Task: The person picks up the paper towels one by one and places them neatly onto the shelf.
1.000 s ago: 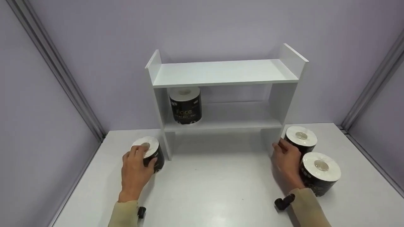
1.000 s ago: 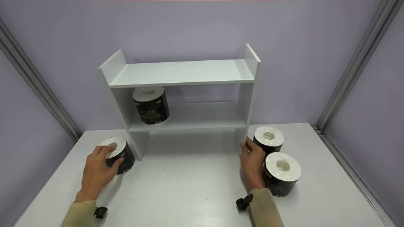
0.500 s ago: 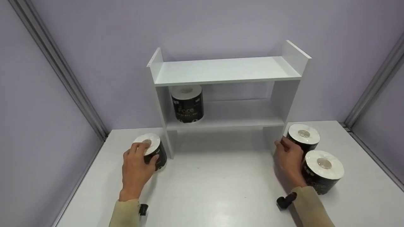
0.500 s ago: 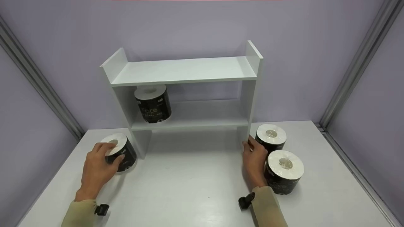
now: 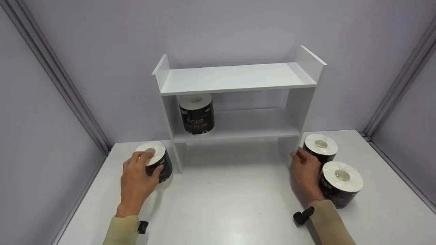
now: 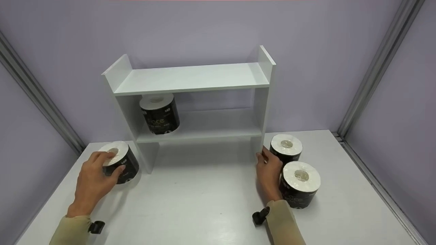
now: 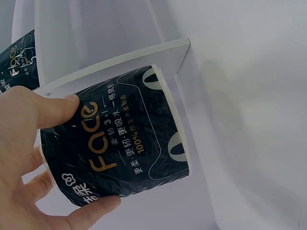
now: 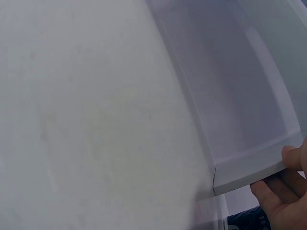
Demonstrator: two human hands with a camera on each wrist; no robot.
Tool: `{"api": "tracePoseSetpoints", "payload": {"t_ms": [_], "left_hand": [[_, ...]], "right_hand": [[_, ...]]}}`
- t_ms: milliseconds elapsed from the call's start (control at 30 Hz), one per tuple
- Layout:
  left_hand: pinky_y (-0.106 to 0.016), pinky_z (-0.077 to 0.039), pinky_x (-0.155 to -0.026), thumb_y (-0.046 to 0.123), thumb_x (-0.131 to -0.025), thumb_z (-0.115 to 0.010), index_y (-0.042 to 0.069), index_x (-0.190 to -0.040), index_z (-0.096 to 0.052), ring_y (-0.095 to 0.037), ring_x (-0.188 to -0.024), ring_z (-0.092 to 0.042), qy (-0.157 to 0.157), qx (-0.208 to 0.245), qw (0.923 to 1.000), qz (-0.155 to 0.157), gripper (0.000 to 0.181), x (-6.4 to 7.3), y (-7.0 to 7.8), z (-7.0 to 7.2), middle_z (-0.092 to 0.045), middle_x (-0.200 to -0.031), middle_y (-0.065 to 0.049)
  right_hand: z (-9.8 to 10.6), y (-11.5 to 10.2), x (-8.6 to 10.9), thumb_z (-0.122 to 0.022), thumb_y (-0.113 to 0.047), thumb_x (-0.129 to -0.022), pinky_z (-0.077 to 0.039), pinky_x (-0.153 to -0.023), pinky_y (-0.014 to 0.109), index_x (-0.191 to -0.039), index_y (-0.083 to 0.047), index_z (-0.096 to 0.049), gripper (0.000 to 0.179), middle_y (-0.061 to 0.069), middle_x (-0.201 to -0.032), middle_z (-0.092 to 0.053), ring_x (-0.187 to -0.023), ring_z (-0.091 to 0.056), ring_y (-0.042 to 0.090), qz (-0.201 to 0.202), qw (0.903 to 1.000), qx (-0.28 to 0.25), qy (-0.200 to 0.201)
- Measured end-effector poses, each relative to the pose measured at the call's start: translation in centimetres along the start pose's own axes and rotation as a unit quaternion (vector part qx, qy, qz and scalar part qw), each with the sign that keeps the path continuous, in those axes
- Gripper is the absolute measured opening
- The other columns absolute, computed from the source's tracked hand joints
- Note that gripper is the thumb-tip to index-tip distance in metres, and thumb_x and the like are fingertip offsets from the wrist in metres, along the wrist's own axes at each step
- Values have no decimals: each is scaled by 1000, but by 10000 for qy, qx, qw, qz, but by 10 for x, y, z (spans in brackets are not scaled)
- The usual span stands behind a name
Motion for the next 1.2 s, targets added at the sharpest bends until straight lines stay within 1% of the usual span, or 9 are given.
{"api": "tracePoseSetpoints", "payload": {"t_ms": [133,367,533,633,767,867,1000,1067,1200], "left_hand": [[-64,-55,-91,12,-84,-93,3,-124,-70,-54,-117,-61,44,40,10000,6,47,1,-2,5,-65,-126,-19],[-63,-53,-96,11,-83,-93,3,-121,-71,-54,-116,-61,72,157,9999,-13,45,-1,-1,9,-66,-123,-19],[-63,-53,-95,11,-82,-94,5,-126,-71,-54,-115,-61,58,198,9998,-49,50,2,-1,10,-66,-122,-18],[-63,-54,-95,12,-82,-94,5,-124,-72,-53,-117,-61,48,151,9998,-79,49,3,-1,10,-67,-123,-17],[-63,-54,-94,14,-82,-95,6,-120,-73,-53,-119,-61,17,81,9999,-137,45,4,0,9,-67,-124,-16],[-63,-55,-93,15,-82,-95,7,-121,-73,-52,-119,-61,12,64,9998,-179,45,4,1,10,-67,-124,-15],[-63,-56,-92,15,-80,-96,8,-120,-74,-52,-119,-62,59,33,9998,-211,46,5,1,13,-68,-122,-14],[-63,-56,-92,15,-80,-96,8,-120,-74,-52,-118,-62,77,27,9997,-230,46,6,2,15,-68,-122,-13],[-63,-56,-90,15,-80,-96,8,-119,-74,-51,-117,-63,113,20,9996,-249,45,6,3,20,-69,-121,-14]], "right_hand": [[-3,-2,0,-61,-22,-110,-59,-102,43,-150,-17,-63,41,14,-138,-72,-124,-69,27,40,10000,-28,-76],[-1,-5,3,-59,-27,-111,-58,-108,40,-155,-26,-57,44,10,-148,-66,-136,-63,27,-340,9977,-520,-262],[-3,-3,5,-58,-25,-112,-56,-111,38,-154,-25,-58,43,12,-150,-64,-138,-61,26,-429,9958,-761,-262],[-3,-2,4,-58,-21,-111,-59,-105,37,-152,-22,-61,41,13,-145,-67,-133,-64,27,-188,9982,-535,-187],[-1,-2,2,-59,-18,-109,-60,-100,40,-149,-18,-64,40,13,-139,-72,-126,-68,26,239,9997,10,10],[1,-1,2,-58,-19,-110,-60,-100,38,-150,-17,-63,41,14,-140,-71,-126,-68,26,244,9997,76,3],[1,-1,2,-58,-17,-110,-58,-92,23,-148,-15,-65,39,13,-137,-73,-125,-69,25,234,9997,115,23],[1,-1,3,-58,-17,-109,-58,-89,19,-148,-16,-66,39,12,-137,-73,-124,-69,25,206,9997,108,38],[0,-2,4,-58,-20,-110,-60,-96,27,-151,-20,-63,41,12,-143,-70,-129,-66,25,17,9999,-128,-73]]}}
Point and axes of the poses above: each hand's wrist, its own x-axis away from the middle knuckle, its own z-axis out of the back of the hand, y = z × x, the point moved 1 cm from there along -x, towards the middle knuckle
